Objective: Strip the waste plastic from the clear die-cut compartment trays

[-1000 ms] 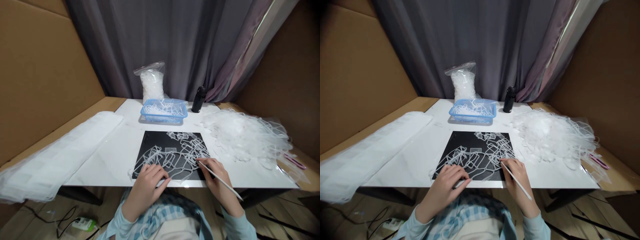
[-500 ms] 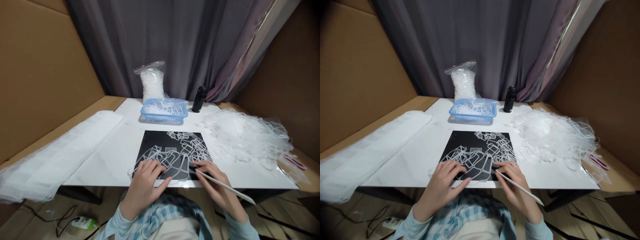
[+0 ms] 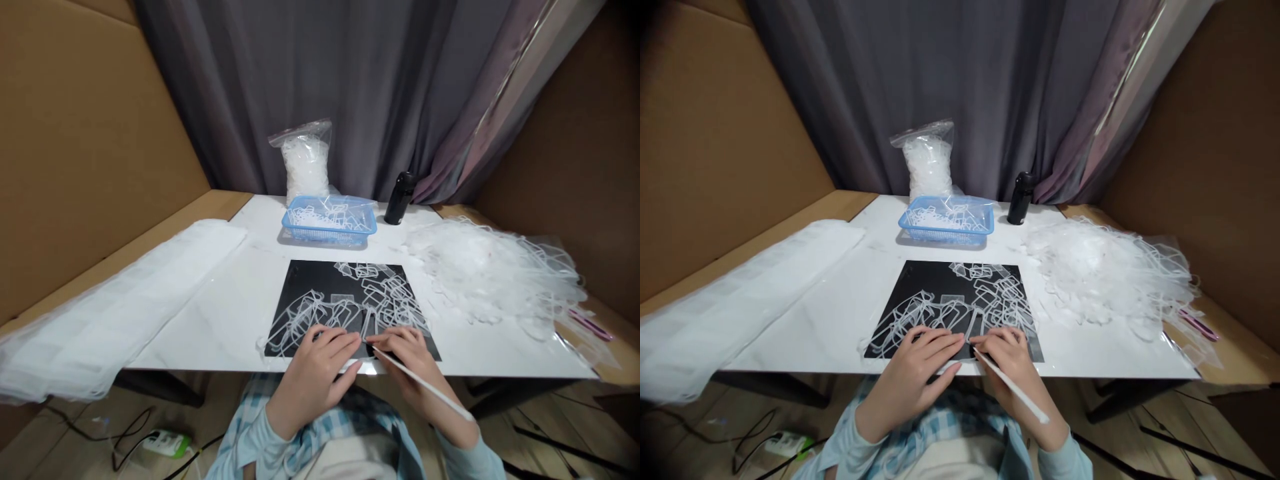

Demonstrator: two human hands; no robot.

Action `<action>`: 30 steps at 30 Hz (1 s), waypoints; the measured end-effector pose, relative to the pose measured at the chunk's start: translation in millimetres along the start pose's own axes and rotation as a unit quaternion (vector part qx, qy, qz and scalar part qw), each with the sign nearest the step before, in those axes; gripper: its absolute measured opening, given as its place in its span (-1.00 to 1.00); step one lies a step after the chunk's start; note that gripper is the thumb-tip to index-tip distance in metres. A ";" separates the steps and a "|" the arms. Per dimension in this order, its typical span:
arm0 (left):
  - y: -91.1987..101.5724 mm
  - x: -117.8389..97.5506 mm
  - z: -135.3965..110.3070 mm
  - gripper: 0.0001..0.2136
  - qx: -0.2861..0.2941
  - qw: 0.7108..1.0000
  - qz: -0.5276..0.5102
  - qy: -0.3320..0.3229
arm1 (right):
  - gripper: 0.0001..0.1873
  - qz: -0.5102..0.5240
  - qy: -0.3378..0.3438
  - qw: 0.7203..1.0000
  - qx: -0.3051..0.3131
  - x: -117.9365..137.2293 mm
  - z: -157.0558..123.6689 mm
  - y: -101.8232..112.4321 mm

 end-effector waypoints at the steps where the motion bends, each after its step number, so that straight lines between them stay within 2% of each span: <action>1: 0.3 0.1 -0.2 -0.74 -0.003 1.000 -0.002 0.002 | -0.79 0.012 -0.006 1.000 -0.004 -0.1 -0.2 1.9; 4: 1.7 0.8 0.0 -0.76 -0.012 1.000 -0.015 0.010 | -0.83 0.042 -0.036 0.998 -0.038 -7.0 -1.8 14.1; 8: 2.1 1.9 1.0 -0.77 -0.013 0.999 -0.033 0.020 | -0.91 0.047 -0.076 0.985 -0.147 -28.6 -6.0 42.5; 12: 3.1 2.8 1.0 -0.77 -0.020 0.999 -0.042 0.026 | -0.93 0.040 -0.124 0.950 -0.284 -48.4 -10.0 71.5; 16: 3.1 3.4 1.0 -0.78 -0.022 0.998 -0.048 0.030 | -0.94 0.024 -0.119 0.908 -0.401 -46.7 -11.3 92.9; 21: 3.7 3.8 1.9 -0.78 -0.027 0.998 -0.052 0.031 | -0.94 0.032 -0.129 0.874 -0.467 -42.8 -12.8 101.8; 30: 2.6 4.2 1.0 -0.79 -0.022 0.998 -0.055 0.037 | -0.83 0.085 -0.150 0.798 -0.578 -49.1 -22.6 104.6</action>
Point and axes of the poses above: each hand's wrist, its own z-axis towards the middle knuckle, its own y-axis out of the back of the hand, x = y × z, the point moved 8 cm from there along z, towards the middle knuckle, and after that the axes turned 9 degrees about -x, right-handed, at the moved point
